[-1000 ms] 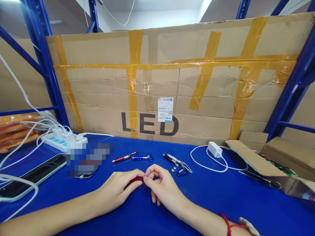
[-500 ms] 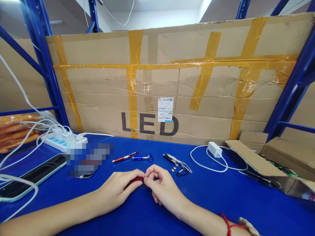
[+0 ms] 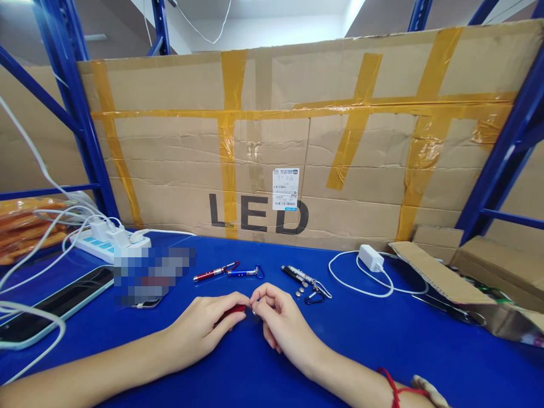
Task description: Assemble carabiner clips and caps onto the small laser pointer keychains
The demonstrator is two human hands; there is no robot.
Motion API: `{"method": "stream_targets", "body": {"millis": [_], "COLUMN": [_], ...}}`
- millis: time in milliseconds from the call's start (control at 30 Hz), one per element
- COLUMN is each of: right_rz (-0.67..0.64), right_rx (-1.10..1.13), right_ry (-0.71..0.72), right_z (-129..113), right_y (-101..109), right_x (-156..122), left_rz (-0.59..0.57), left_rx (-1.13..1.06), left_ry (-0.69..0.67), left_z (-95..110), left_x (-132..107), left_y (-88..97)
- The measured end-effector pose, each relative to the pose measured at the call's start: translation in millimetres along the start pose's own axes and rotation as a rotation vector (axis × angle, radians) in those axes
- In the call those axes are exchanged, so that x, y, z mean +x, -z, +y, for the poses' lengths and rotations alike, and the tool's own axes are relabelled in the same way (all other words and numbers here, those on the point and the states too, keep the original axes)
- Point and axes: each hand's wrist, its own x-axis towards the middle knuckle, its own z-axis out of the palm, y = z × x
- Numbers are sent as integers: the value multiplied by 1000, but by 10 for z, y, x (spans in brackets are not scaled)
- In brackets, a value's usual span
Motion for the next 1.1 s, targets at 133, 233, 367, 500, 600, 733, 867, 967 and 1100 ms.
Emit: {"method": "stream_targets", "body": {"millis": [133,233,367,500,600,733,867,967,1100], "right_rz": [6,5,4,9,11,8,10,9,7], "right_rx": [-6,-10,-8,-5,-5,-6,-4,-4,-2], "right_ry": [-7,-4,1,-4,-2,0,7,8,8], "right_z": [-14,-10,3,6,7,9,14,21,27], "right_y": [-6,-8,-6,-3,-1,0,-5,-8,-4], "right_x": [6,6,3,0,3,11,10,9,8], "left_rz": [-6,-7,-7,-6,-3,-2,-1,-4,-8], "left_rx": [-10,-8,-2,2,-1,-2,6,6,8], "left_ry": [1,2,1,1,1,-5,-4,-2,2], "left_z": [5,12,13,10,10,6,2,5,9], "left_x": [2,0,-3,2,6,8,7,5,3], "left_y": [5,10,12,10,11,11,7,4,2]}}
